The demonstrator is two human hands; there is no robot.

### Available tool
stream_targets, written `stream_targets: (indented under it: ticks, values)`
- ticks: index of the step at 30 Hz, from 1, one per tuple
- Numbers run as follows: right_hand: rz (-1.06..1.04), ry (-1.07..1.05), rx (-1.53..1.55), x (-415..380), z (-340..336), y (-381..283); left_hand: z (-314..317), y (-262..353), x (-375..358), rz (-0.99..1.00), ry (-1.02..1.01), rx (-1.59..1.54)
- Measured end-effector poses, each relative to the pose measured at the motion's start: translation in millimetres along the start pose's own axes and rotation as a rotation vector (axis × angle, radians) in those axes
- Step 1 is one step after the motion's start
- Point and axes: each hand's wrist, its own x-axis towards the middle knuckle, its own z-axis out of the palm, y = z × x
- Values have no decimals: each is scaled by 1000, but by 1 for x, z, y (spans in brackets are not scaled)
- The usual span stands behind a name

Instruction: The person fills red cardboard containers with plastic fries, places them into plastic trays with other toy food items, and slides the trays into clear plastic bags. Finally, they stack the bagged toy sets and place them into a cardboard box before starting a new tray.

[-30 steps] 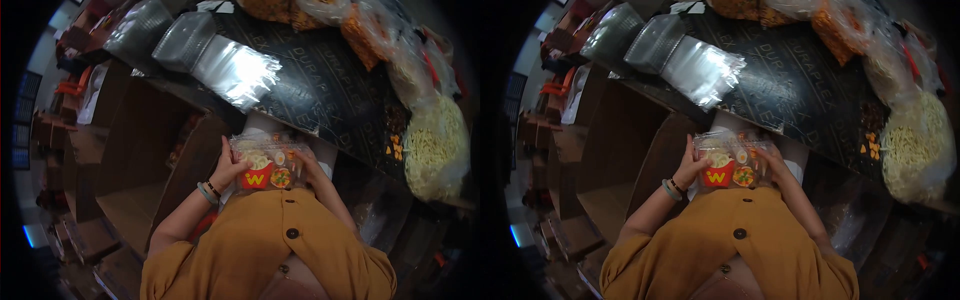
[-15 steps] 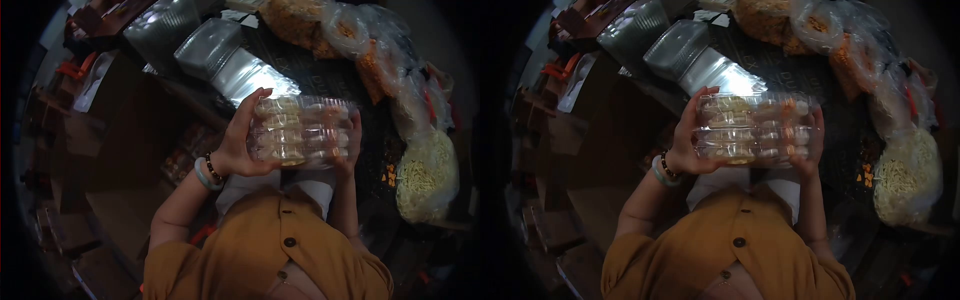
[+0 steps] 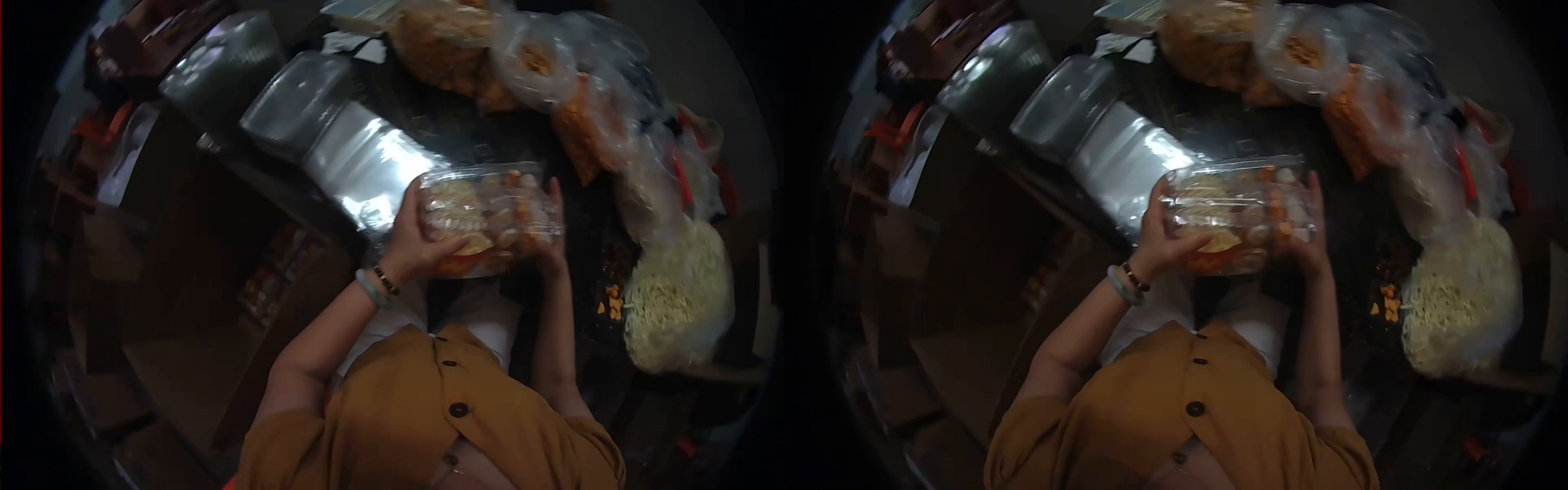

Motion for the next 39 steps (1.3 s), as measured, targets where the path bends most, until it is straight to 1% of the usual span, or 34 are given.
stream_targets:
  ticks: [2, 4, 6, 7, 9, 10, 11, 12, 13, 14, 15, 16, 17, 18, 19, 20, 22, 23, 24, 25, 26, 28, 30, 31, 32, 34, 36, 38, 39]
  values:
    - [74, -98, -31, 5, 12, -17, -7, 13, 9, -94, 111, 186]
    - [49, -206, -123, 17, 23, -31, -17, 64, 14, -222, 177, 324]
    - [-35, -293, -64, 30, 63, -50, -39, 99, 16, -125, 226, 428]
    - [-25, -330, -46, 39, 79, -47, -56, 116, 16, -134, 224, 404]
    - [71, -310, 54, 50, 101, -46, -93, 147, 13, -115, 222, 389]
    - [79, -323, 52, 56, 121, -48, -110, 166, 6, -130, 222, 245]
    - [143, -321, 137, 64, 152, -50, -128, 181, -1, -145, 220, 99]
    - [204, -315, 223, 72, 180, -50, -151, 179, -5, -123, 190, 19]
    - [207, -359, 166, 81, 211, -48, -177, 182, -15, -125, 202, 15]
    - [207, -405, 109, 89, 238, -45, -200, 185, -26, -197, 193, -95]
    - [221, -399, 89, 93, 259, -35, -218, 187, -39, -268, 185, -206]
    - [238, -393, 68, 95, 278, -26, -232, 186, -52, -268, 201, -211]
    - [250, -405, 65, 93, 293, -22, -245, 183, -66, -292, 237, -266]
    - [360, -451, 76, 91, 307, -19, -257, 179, -78, -314, 274, -322]
    - [472, -495, 86, 91, 316, -14, -264, 172, -85, -329, 362, -335]
    - [448, -479, 153, 89, 328, -2, -274, 169, -95, -330, 373, -345]
    - [496, -522, 108, 88, 346, 17, -288, 162, -114, -397, 485, -429]
    - [529, -560, 70, 90, 354, 23, -295, 159, -121, -399, 488, -438]
    - [658, -592, 83, 94, 360, 26, -301, 154, -126, -401, 471, -514]
    - [663, -586, 74, 97, 364, 31, -307, 149, -132, -404, 450, -591]
    - [659, -574, 61, 100, 367, 36, -312, 143, -140, -407, 443, -602]
    - [638, -556, 46, 104, 372, 48, -323, 134, -156, -388, 367, -578]
    - [500, -430, 59, 105, 378, 64, -327, 123, -167, -373, 338, -549]
    - [470, -452, -19, 106, 379, 61, -327, 119, -168, -363, 327, -527]
    - [457, -443, -20, 106, 382, 56, -326, 117, -168, -360, 312, -522]
    - [582, -525, -10, 103, 388, 43, -324, 114, -167, -348, 352, -569]
    - [610, -542, -7, 102, 388, 44, -327, 112, -165, -346, 373, -586]
    - [495, -592, -59, 103, 385, 54, -330, 107, -166, -351, 393, -613]
    - [507, -576, -70, 103, 385, 56, -332, 106, -167, -328, 428, -620]
